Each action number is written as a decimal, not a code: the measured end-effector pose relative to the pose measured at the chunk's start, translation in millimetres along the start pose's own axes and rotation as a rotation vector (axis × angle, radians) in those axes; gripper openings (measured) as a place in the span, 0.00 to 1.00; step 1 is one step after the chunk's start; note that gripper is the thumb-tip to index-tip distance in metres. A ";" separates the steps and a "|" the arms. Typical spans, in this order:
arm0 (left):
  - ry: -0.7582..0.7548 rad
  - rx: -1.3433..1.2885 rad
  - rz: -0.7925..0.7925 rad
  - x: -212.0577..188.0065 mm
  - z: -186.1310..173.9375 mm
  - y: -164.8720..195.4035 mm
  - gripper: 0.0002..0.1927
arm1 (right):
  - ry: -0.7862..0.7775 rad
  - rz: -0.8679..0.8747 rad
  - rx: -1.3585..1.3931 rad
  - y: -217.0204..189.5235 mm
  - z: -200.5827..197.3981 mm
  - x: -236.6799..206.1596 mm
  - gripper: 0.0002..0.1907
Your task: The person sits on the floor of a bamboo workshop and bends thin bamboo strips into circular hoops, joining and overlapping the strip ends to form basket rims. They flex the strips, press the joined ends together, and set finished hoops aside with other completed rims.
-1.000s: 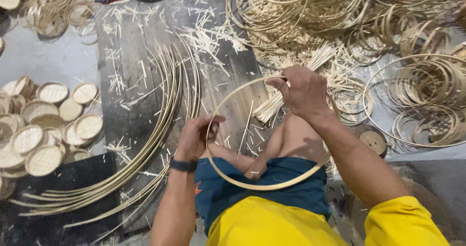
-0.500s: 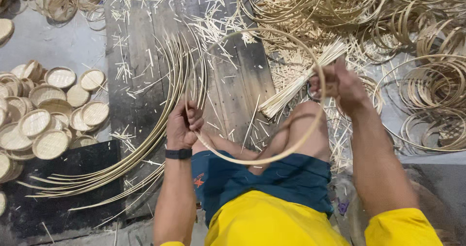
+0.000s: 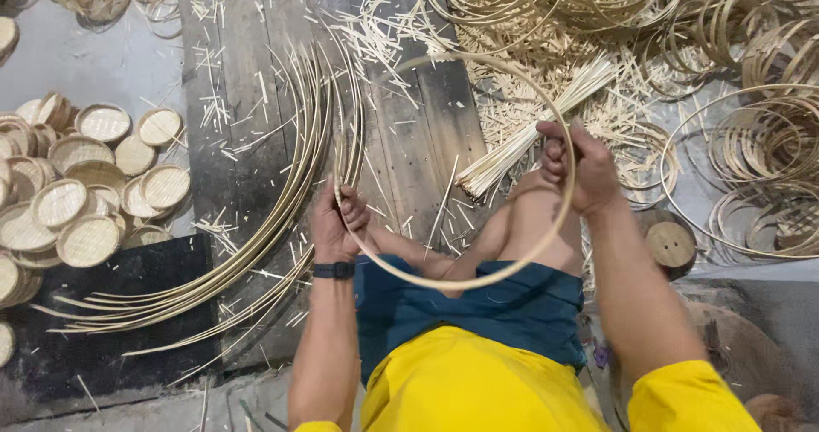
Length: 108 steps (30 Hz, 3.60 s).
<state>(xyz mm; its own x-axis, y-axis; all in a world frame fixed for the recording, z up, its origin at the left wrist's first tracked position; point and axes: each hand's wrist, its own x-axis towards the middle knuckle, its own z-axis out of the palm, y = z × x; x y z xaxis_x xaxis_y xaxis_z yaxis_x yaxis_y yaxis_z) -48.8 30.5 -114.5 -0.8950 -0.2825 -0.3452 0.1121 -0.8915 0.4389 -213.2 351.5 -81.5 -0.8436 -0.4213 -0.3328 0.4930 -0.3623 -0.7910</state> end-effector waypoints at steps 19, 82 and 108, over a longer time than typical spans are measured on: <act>-0.113 -0.104 -0.091 -1.2 -3.7 7.3 0.24 | 0.028 0.040 -0.104 -6.8 -15.1 -8.2 0.30; 0.255 1.830 0.601 -44.9 -90.7 72.1 0.10 | 0.365 -0.322 -1.005 133.8 -60.4 -48.8 0.17; 0.249 2.304 -0.471 -108.4 -85.6 189.3 0.16 | 0.635 -0.728 0.080 -96.1 -210.5 -72.0 0.08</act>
<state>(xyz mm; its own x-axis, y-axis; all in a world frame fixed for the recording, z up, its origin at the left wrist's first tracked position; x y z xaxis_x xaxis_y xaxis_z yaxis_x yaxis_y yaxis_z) 106.4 -138.0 -65.0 -0.6376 -0.4337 -0.6366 -0.6393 0.7590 0.1233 -244.6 591.6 -89.6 -0.8939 0.4482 -0.0094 -0.2025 -0.4225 -0.8835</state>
